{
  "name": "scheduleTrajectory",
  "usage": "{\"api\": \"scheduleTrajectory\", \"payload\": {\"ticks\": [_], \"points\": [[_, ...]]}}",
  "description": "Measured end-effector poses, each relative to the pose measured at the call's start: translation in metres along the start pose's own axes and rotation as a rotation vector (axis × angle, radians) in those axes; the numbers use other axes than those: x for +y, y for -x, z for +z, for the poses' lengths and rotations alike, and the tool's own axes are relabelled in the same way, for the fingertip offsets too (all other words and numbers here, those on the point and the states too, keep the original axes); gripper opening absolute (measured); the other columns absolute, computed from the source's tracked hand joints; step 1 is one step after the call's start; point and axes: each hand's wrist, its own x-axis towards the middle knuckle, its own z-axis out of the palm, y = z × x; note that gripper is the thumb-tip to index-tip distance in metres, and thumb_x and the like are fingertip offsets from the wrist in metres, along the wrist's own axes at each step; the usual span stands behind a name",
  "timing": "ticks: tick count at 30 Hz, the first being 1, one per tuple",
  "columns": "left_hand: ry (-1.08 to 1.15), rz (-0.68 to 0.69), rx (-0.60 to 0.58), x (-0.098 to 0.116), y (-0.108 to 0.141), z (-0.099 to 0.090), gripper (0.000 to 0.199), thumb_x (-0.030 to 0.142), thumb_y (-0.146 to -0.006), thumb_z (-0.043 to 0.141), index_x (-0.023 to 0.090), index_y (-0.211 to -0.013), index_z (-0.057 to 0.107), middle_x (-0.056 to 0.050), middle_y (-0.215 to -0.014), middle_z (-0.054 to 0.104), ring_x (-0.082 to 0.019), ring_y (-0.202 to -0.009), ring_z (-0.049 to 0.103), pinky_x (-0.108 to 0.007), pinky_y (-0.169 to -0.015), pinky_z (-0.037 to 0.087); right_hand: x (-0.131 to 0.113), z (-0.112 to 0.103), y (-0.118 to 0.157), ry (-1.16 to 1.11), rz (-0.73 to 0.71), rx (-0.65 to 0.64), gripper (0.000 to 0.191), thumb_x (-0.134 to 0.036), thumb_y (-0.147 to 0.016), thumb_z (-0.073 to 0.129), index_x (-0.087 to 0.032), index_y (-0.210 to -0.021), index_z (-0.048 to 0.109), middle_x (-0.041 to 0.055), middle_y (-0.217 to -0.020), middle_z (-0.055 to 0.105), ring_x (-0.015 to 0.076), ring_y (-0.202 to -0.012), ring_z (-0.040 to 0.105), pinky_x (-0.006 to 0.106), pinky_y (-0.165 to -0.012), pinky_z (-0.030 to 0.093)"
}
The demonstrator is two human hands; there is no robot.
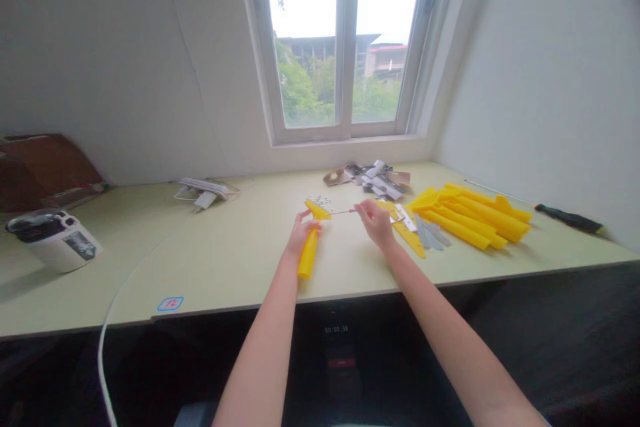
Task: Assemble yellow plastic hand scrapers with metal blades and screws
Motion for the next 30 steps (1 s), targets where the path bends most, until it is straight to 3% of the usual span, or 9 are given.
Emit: {"api": "scheduleTrajectory", "payload": {"ticks": [4, 7, 14, 17, 21, 24, 30], "points": [[-0.017, 0.008, -0.016, -0.002, -0.001, -0.001, 0.054, 0.011, -0.059, 0.061, 0.021, -0.107, 0.038, -0.002, -0.076, 0.058, -0.008, -0.054, 0.053, -0.02, -0.052, 0.037, 0.006, 0.005, -0.002, -0.013, -0.053, 0.014, 0.024, -0.039, -0.085, 0.034, -0.02, -0.086, 0.049, 0.0023, -0.074, 0.056, 0.0158, -0.069, 0.052, 0.028, -0.064, 0.04], [-0.024, 0.009, -0.023, -0.002, -0.002, -0.001, 0.054, 0.011, -0.059, 0.061, 0.021, -0.107, 0.038, -0.002, -0.075, 0.058, -0.008, -0.054, 0.053, -0.02, -0.052, 0.037, 0.006, 0.006, -0.003, -0.034, -0.087, 0.03, 0.021, -0.036, -0.084, 0.034, -0.02, -0.086, 0.048, 0.0042, -0.08, 0.056, 0.0171, -0.076, 0.052, 0.03, -0.069, 0.041], [-0.055, 0.008, -0.009, -0.001, -0.001, 0.0, 0.054, 0.013, -0.059, 0.061, 0.021, -0.108, 0.039, -0.002, -0.077, 0.059, -0.009, -0.056, 0.053, -0.02, -0.053, 0.037, -0.003, -0.002, 0.0, -0.049, 0.058, 0.018, 0.021, -0.041, -0.08, 0.044, -0.02, -0.08, 0.049, -0.0042, -0.051, 0.046, 0.0111, -0.047, 0.042, 0.023, -0.049, 0.034], [-0.063, 0.005, -0.015, -0.001, 0.0, 0.001, 0.054, 0.012, -0.059, 0.061, 0.02, -0.108, 0.039, -0.002, -0.075, 0.058, -0.009, -0.055, 0.053, -0.02, -0.053, 0.037, 0.001, 0.001, 0.0, -0.062, 0.043, -0.043, 0.022, -0.039, -0.083, 0.036, -0.02, -0.081, 0.047, -0.0019, -0.059, 0.051, 0.0124, -0.051, 0.045, 0.025, -0.051, 0.035], [-0.051, 0.015, -0.034, -0.001, 0.0, 0.001, 0.053, 0.012, -0.06, 0.06, 0.021, -0.107, 0.038, -0.002, -0.076, 0.059, -0.008, -0.056, 0.053, -0.02, -0.053, 0.036, 0.006, 0.004, -0.002, -0.098, 0.001, -0.011, 0.017, -0.033, -0.081, 0.034, -0.021, -0.084, 0.044, 0.0028, -0.077, 0.054, 0.0151, -0.064, 0.05, 0.027, -0.056, 0.039], [-0.049, 0.013, -0.053, -0.001, 0.0, 0.0, 0.053, 0.012, -0.06, 0.061, 0.021, -0.107, 0.037, -0.002, -0.075, 0.058, -0.008, -0.055, 0.052, -0.019, -0.053, 0.036, 0.002, 0.002, -0.002, -0.098, 0.01, 0.014, 0.015, -0.034, -0.08, 0.039, -0.021, -0.083, 0.044, 0.0023, -0.073, 0.055, 0.0155, -0.066, 0.052, 0.026, -0.058, 0.04], [-0.075, 0.01, -0.042, -0.001, 0.0, -0.001, 0.052, 0.011, -0.059, 0.06, 0.02, -0.106, 0.039, 0.0, -0.071, 0.057, -0.008, -0.052, 0.051, -0.02, -0.052, 0.037, 0.003, 0.002, -0.001, -0.116, 0.087, -0.05, 0.017, -0.037, -0.081, 0.038, -0.021, -0.082, 0.043, -0.0029, -0.058, 0.049, 0.0119, -0.05, 0.044, 0.024, -0.05, 0.035]]}}
